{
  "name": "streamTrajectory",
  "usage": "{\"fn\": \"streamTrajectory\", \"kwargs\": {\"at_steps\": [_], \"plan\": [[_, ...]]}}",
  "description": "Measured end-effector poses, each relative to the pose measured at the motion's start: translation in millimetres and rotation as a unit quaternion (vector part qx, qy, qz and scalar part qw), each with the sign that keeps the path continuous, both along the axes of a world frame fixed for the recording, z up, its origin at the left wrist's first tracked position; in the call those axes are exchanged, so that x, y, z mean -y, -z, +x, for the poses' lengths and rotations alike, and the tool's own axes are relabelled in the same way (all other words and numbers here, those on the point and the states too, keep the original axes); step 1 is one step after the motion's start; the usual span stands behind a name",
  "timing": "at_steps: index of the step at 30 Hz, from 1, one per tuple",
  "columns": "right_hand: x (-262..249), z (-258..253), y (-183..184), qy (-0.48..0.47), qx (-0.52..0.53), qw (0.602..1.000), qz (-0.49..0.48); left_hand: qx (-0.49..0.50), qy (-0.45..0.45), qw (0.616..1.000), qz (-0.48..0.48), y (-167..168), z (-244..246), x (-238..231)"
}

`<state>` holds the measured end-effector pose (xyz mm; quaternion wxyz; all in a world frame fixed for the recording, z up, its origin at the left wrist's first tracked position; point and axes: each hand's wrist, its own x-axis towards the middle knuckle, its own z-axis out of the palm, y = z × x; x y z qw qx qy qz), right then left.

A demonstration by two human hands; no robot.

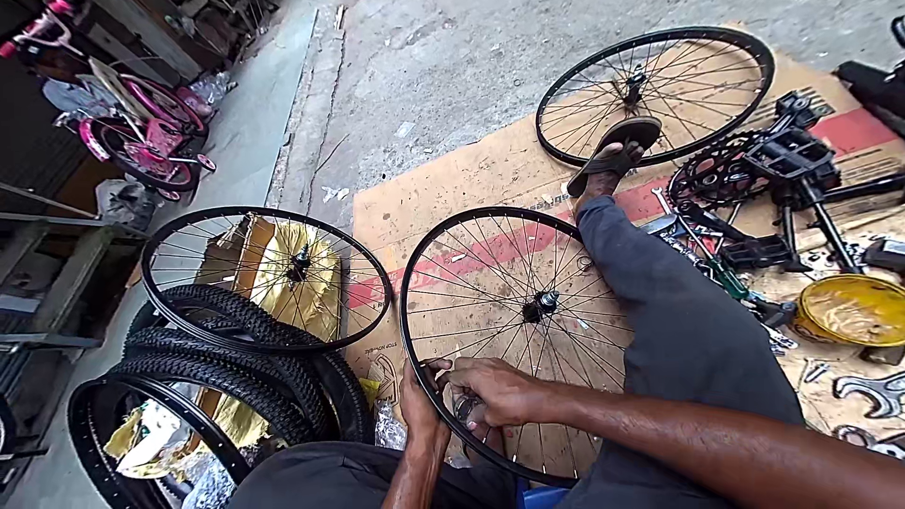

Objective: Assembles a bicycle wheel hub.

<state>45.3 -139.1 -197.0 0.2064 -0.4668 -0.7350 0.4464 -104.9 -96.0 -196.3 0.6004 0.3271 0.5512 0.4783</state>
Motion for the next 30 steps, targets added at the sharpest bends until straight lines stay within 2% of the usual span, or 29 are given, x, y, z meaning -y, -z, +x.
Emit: {"fn": "streamTrajectory", "kwargs": {"at_steps": [2,4,6,8,11,14,19,22,26,30], "plan": [[6.8,-4.4,4.3,0.013,0.01,0.994,0.111,0.0,-0.011,1.0,-0.004,-0.3,1.4,0.6],[10.5,-13.2,15.5,0.024,0.02,0.964,0.265,0.002,-0.011,1.0,-0.008,-1.9,2.8,1.5],[11.2,-21.1,24.2,0.03,0.026,0.936,0.35,0.015,0.003,1.0,-0.012,-1.6,1.4,1.9],[11.6,-19.8,21.8,0.02,0.019,0.949,0.314,0.008,0.005,1.0,-0.015,0.1,1.5,0.7],[8.2,-1.3,5.2,-0.036,0.009,0.989,0.146,-0.009,0.007,1.0,-0.008,2.0,-1.2,-0.2],[6.0,19.2,1.5,-0.083,-0.006,0.996,0.045,-0.008,0.008,1.0,-0.005,4.4,-3.8,-2.2],[-0.5,22.5,5.2,-0.027,-0.017,0.999,0.032,-0.003,-0.006,1.0,0.002,2.4,-0.5,0.4],[-3.8,33.8,3.7,0.034,-0.048,0.996,0.07,0.014,-0.004,1.0,0.017,3.6,-2.3,0.8],[-5.3,53.1,0.7,0.097,-0.005,0.988,0.118,0.034,0.003,0.999,0.021,5.6,-3.9,1.0],[-7.3,63.7,9.8,0.141,0.018,0.983,0.119,0.033,0.018,0.999,0.015,1.5,-1.7,-1.6]]}}
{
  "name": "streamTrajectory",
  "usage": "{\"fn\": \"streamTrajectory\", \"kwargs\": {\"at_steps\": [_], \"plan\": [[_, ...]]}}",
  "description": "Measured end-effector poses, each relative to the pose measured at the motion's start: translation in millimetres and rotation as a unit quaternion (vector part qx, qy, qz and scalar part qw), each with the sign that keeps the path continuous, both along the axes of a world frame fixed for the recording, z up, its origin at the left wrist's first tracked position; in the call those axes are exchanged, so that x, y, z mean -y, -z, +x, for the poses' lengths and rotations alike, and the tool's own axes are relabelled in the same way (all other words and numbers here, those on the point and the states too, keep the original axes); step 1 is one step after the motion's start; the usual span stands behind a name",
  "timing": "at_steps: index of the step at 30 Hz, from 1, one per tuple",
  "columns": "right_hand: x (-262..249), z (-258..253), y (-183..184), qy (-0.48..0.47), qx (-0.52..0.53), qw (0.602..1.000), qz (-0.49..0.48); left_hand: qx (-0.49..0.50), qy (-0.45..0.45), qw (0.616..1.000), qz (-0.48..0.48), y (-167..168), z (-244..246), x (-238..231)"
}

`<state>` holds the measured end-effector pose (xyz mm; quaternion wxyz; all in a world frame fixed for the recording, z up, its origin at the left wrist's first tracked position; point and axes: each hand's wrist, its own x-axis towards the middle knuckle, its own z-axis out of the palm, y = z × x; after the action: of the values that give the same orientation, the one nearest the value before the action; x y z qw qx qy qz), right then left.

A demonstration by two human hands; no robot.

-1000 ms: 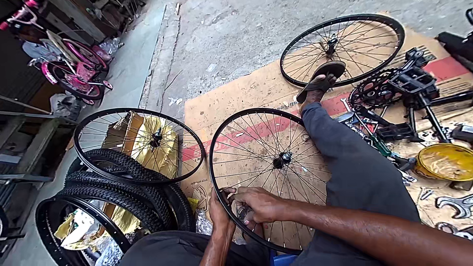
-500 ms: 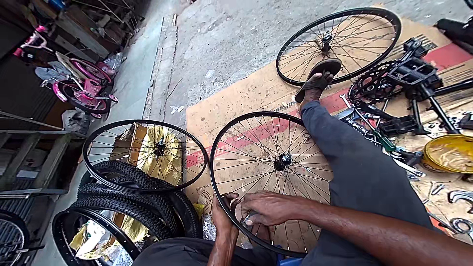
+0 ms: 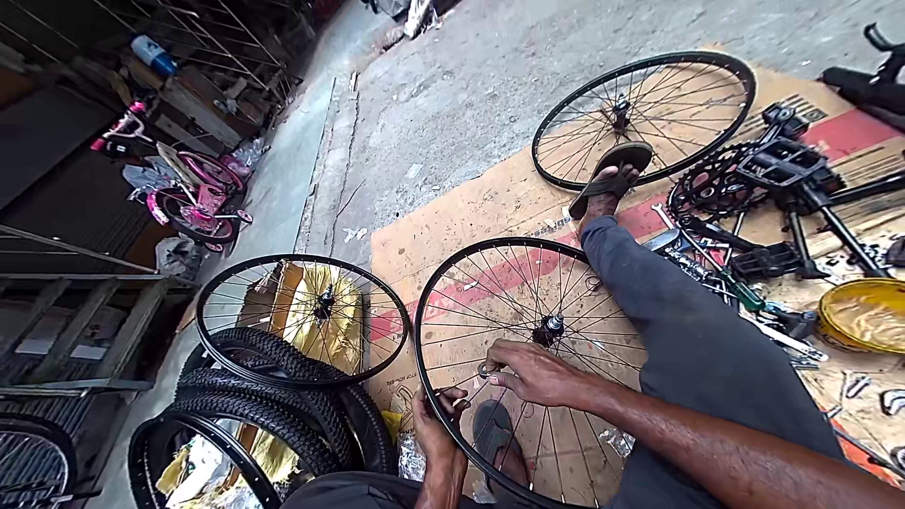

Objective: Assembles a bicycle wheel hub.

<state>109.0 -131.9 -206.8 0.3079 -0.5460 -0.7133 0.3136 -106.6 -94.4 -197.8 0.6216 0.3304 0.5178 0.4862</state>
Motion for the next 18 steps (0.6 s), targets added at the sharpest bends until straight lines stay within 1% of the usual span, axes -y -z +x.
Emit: {"fn": "streamTrajectory", "kwargs": {"at_steps": [4,6,8,11,14,16,18], "plan": [[2.6,10.2,6.4,0.083,-0.053,0.995,0.001,-0.034,0.026,0.999,0.018,-3.5,2.9,-3.0],[4.7,19.9,10.5,0.13,-0.068,0.989,0.004,-0.035,0.021,0.999,0.018,-12.6,6.2,-4.3],[7.7,32.4,14.8,0.19,-0.09,0.978,0.012,-0.024,0.032,0.999,0.036,-29.7,10.8,-7.1],[18.3,54.6,12.5,0.292,-0.136,0.946,0.043,-0.001,0.074,0.992,0.104,-73.3,24.2,-10.6],[33.6,71.8,8.0,0.372,-0.15,0.911,0.092,0.018,0.123,0.974,0.192,-130.2,45.4,-5.5],[42.4,79.4,9.5,0.405,-0.174,0.89,0.115,-0.004,0.147,0.964,0.222,-163.6,62.7,2.3],[49.0,84.9,8.4,0.431,-0.214,0.87,0.105,-0.049,0.168,0.958,0.228,-184.1,80.6,11.4]]}}
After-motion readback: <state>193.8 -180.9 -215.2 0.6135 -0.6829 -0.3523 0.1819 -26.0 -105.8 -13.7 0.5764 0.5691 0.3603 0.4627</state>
